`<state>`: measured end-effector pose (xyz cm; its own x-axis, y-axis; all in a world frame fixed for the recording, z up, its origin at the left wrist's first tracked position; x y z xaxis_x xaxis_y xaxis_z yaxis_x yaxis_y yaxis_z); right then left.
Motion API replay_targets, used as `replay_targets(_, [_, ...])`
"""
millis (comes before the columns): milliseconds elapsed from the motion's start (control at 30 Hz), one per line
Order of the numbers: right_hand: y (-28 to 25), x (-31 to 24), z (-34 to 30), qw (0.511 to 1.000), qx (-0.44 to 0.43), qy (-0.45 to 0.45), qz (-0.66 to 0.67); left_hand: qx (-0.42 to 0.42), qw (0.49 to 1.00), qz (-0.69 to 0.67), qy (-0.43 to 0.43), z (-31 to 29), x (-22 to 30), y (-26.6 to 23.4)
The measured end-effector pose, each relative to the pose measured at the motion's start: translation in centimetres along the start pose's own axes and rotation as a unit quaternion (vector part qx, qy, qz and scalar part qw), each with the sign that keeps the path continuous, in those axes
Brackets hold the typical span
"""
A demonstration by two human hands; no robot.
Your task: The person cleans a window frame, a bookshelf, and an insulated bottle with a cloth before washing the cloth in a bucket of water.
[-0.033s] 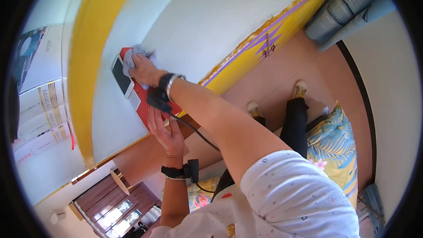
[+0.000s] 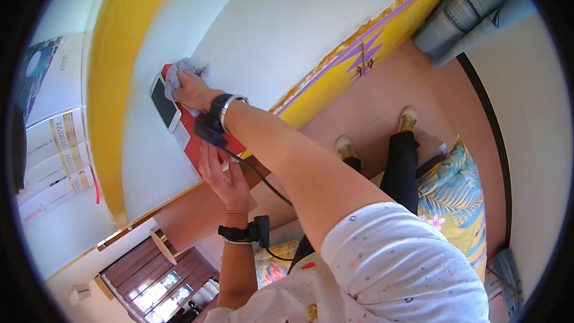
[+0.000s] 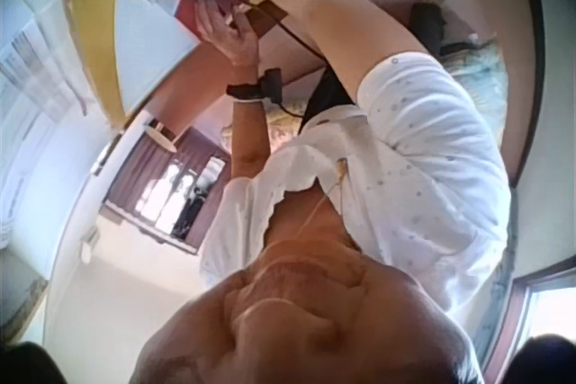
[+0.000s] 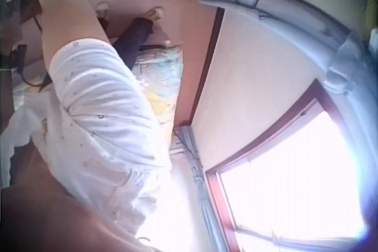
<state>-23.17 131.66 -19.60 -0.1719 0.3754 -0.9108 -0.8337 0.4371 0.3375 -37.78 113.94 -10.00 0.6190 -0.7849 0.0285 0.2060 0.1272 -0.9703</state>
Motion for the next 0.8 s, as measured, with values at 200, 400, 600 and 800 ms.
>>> replay_targets(200, [1.8,-6.0,-7.2,0.992,-0.025,0.088,0.092,0.036,0.999,0.017,-0.012,-0.8,-2.4,-1.3])
replay_targets(400, [1.3,-7.0,-11.5,0.998,0.020,0.052,0.016,0.084,0.995,-0.038,-0.038,-0.7,-1.7,-1.0])
replay_targets(600, [2.3,-7.2,-4.0,0.999,-0.029,0.036,0.016,0.060,0.996,-0.041,-0.053,-2.1,-3.3,-1.2])
replay_targets(800, [1.5,-9.1,1.2,0.979,-0.003,0.198,-0.056,0.048,0.997,-0.029,-0.054,-1.6,-2.5,-1.7])
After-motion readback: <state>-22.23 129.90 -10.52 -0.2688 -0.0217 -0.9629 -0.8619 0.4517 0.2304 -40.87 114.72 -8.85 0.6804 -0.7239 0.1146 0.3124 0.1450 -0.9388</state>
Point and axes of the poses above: each hand's wrist, its own z-axis towards the middle knuckle, its own y-axis out of the palm, x = y × z, the point moved 2 cm from there along z, towards the middle knuckle, and after that the axes turned 13 degrees about z, right-handed, at the moved point
